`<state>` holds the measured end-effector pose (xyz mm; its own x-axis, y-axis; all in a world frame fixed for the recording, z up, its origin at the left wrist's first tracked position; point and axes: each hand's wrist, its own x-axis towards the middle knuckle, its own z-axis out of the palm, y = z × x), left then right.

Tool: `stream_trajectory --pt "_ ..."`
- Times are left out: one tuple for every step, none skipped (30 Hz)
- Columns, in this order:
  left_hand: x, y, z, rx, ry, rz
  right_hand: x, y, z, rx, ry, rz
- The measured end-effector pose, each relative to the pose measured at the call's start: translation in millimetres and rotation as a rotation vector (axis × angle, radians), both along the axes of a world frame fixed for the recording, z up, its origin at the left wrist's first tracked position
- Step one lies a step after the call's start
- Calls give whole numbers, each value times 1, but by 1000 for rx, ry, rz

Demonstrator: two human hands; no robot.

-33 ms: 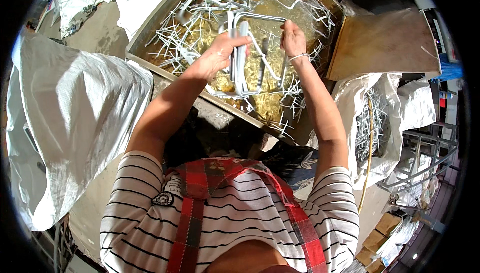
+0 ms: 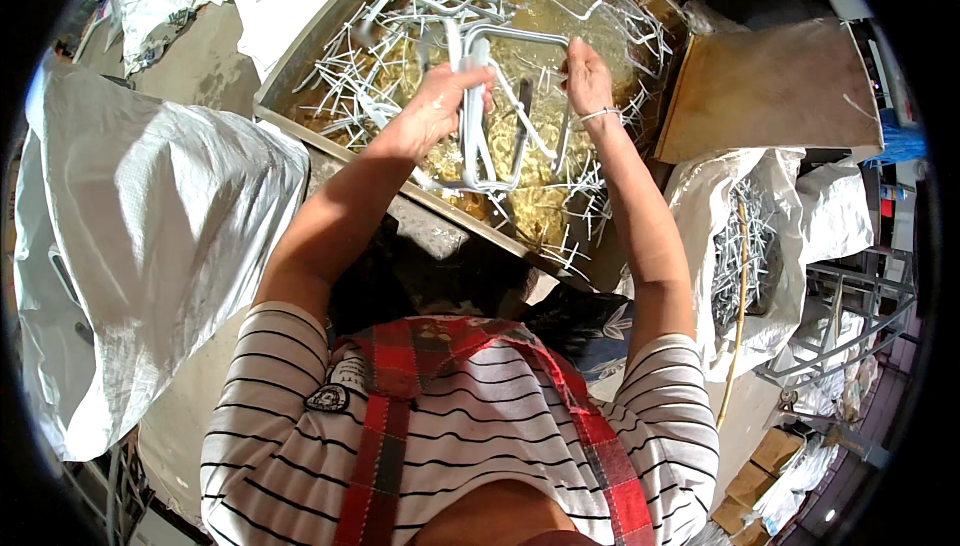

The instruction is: The person sorts white plastic hangers from a metal bin, aligning them into neat stacks, and placing the stacks into a large white sack. The person repeatedly picks up hangers, organizes them, and transfers them to the sack.

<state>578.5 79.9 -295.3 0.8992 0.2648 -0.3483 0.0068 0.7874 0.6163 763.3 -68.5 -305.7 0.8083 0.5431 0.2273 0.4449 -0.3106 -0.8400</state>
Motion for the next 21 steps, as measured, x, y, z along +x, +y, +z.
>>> stream_trajectory --pt "-6 12 -2 -79 -34 75 -16 7 17 -11 -47 -48" --pt "-8 24 -6 -88 -52 183 -29 6 23 -18 29 -114" --pt "-8 32 -8 -104 -79 278 -35 2 28 -30 97 -193" --pt "-9 36 -3 -152 -123 346 -37 -10 23 -194 314 -147" --pt "-8 40 -5 -186 -152 365 -39 -22 17 -387 511 -86" --pt "-9 45 -11 -195 -176 368 -76 -19 29 -328 789 -60" --pt "-6 44 -13 -208 -207 353 -89 -23 19 -312 1260 -42" --pt "-5 42 -11 -236 -232 344 -87 -28 -7 -327 1588 92" --pt "-9 41 -11 -256 -252 354 -109 -11 8 -295 1646 -16" --pt "-10 35 -9 -283 -274 351 -108 -7 0 -55 1679 134" --pt "-10 31 -6 -230 -203 318 -105 -4 -11 189 1692 285" --pt "-12 27 -3 -195 -161 318 -104 2 -17 328 1580 216" --pt "-11 23 2 -155 -125 309 -89 6 -44 387 1523 25" --pt "-12 26 -1 -190 -213 289 -81 8 -61 378 1515 -20" --pt "-15 29 2 -82 -143 291 -71 4 -72 370 1503 -75" --pt "-16 41 -3 -71 -40 367 -60 -2 -79 285 1316 -132" --pt "-22 56 -10 -64 66 441 -46 -12 -84 202 1128 -189" --pt "-31 65 -9 -51 67 509 -29 -29 -88 121 935 -254" --pt "-35 75 -6 -76 59 598 -12 -44 -92 41 740 -309" --pt "-36 82 -4 -110 110 699 8 -63 -97 28 604 -400" --pt "-38 90 -1 -144 162 804 29 -81 -98 14 466 -483"
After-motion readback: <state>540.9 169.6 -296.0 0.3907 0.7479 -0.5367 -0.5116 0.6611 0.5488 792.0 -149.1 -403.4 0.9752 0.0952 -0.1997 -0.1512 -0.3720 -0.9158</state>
